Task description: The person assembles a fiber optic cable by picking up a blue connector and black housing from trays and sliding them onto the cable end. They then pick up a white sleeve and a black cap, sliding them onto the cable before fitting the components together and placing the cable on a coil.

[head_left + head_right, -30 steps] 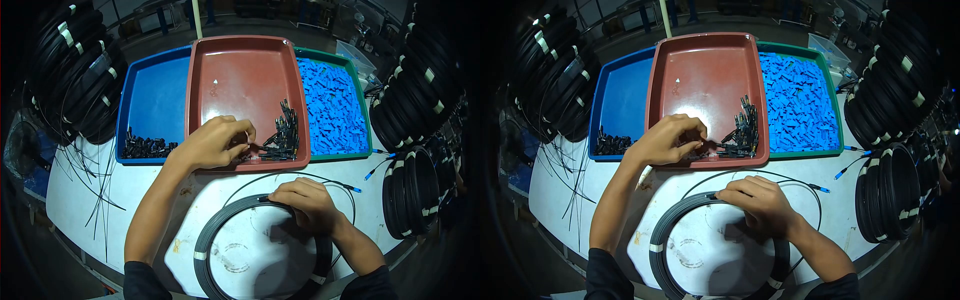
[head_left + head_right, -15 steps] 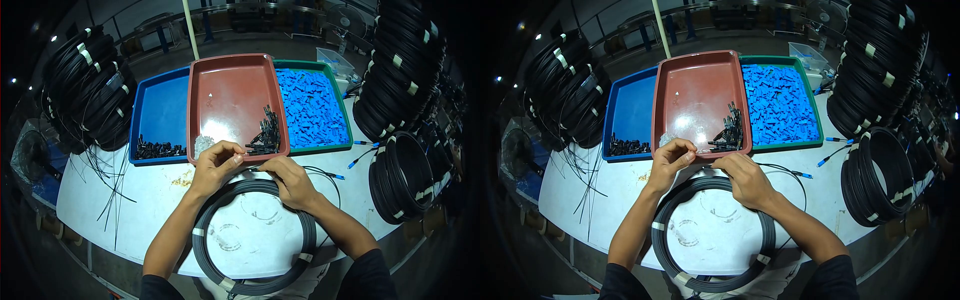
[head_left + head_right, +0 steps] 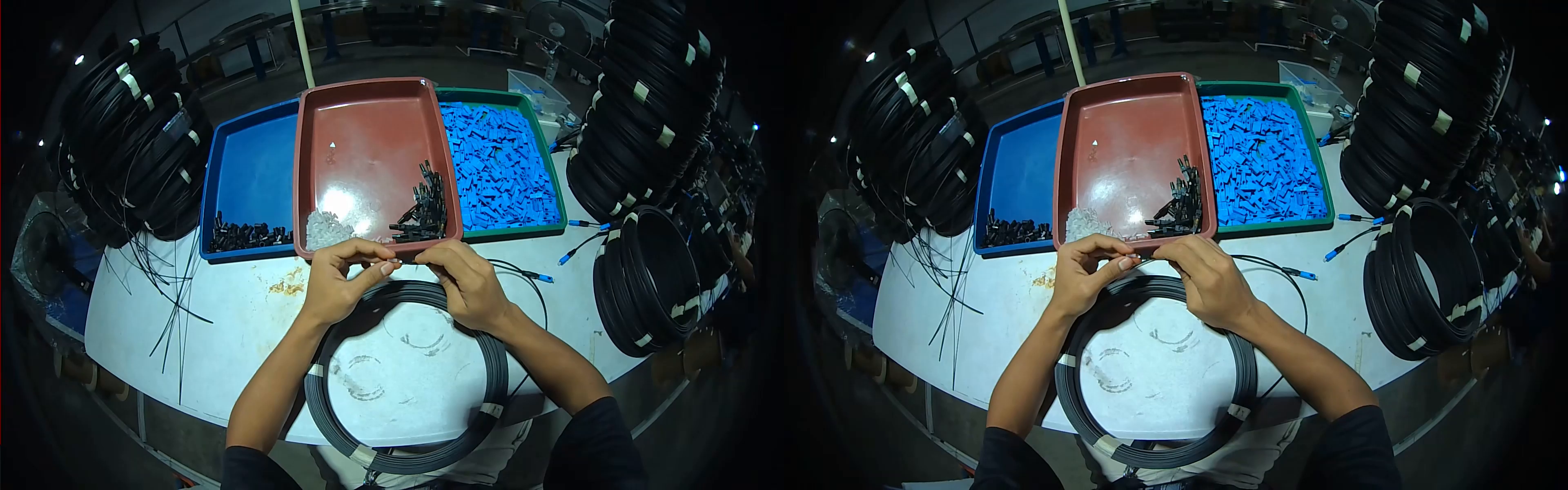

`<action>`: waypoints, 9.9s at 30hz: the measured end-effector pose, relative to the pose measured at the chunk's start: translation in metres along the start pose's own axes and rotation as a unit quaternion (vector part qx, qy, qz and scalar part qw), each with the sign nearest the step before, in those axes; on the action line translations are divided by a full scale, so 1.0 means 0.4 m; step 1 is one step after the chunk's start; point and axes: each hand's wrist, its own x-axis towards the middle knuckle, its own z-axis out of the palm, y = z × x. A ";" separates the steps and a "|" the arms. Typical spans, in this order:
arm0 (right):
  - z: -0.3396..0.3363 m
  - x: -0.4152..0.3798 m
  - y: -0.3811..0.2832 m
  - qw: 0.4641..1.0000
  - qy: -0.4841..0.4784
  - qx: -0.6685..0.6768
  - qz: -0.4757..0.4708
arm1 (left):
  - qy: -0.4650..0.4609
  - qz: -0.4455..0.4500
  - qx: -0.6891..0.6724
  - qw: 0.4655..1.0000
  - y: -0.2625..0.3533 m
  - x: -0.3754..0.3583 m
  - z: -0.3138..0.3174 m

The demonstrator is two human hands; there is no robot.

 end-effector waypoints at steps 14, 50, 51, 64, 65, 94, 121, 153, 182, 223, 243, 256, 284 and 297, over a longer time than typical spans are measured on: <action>-0.002 -0.004 0.002 1.000 -0.006 -0.007 -0.014 | -0.003 0.002 0.071 0.997 0.013 -0.008 0.007; 0.007 -0.011 0.013 0.998 -0.026 0.013 -0.055 | -0.077 -0.037 0.035 0.996 0.024 -0.005 0.001; 0.008 -0.011 0.013 0.998 -0.027 0.013 -0.054 | -0.077 -0.034 0.044 0.995 0.024 -0.005 0.001; 0.012 -0.011 0.011 0.998 -0.041 0.016 -0.052 | -0.066 -0.035 0.073 0.994 0.027 -0.005 0.014; 0.012 -0.011 0.012 0.998 -0.035 0.016 -0.046 | -0.062 -0.042 0.060 0.995 0.023 -0.005 0.012; 0.003 -0.008 0.003 0.999 -0.029 -0.001 0.025 | 0.050 0.182 0.285 0.940 0.010 -0.011 0.035; 0.013 -0.020 0.014 0.994 -0.002 -0.033 0.105 | -0.073 0.168 0.332 0.926 0.091 0.313 0.108; -0.042 -0.017 0.125 0.977 0.098 -0.110 0.153 | -0.288 0.313 0.559 0.712 -0.091 0.721 0.279; -0.024 -0.025 0.122 0.979 0.099 -0.107 0.141 | -0.337 0.389 0.553 0.656 -0.110 0.722 0.361; 0.001 0.000 -0.030 0.996 -0.047 0.066 0.036 | -0.043 -0.023 0.022 0.999 0.030 -0.036 -0.011; -0.004 -0.009 -0.021 0.986 -0.149 0.072 0.026 | 0.007 0.149 0.242 0.959 0.050 -0.053 0.005; -0.009 -0.002 -0.027 0.983 -0.166 0.071 0.040 | -0.009 0.173 0.241 0.955 0.044 -0.051 0.004; -0.011 -0.007 -0.019 0.984 -0.169 0.061 0.018 | -0.043 0.214 0.295 0.930 0.041 -0.049 0.002; -0.006 -0.008 -0.017 0.986 -0.151 0.063 0.013 | -0.042 0.189 0.281 0.940 0.041 -0.051 0.002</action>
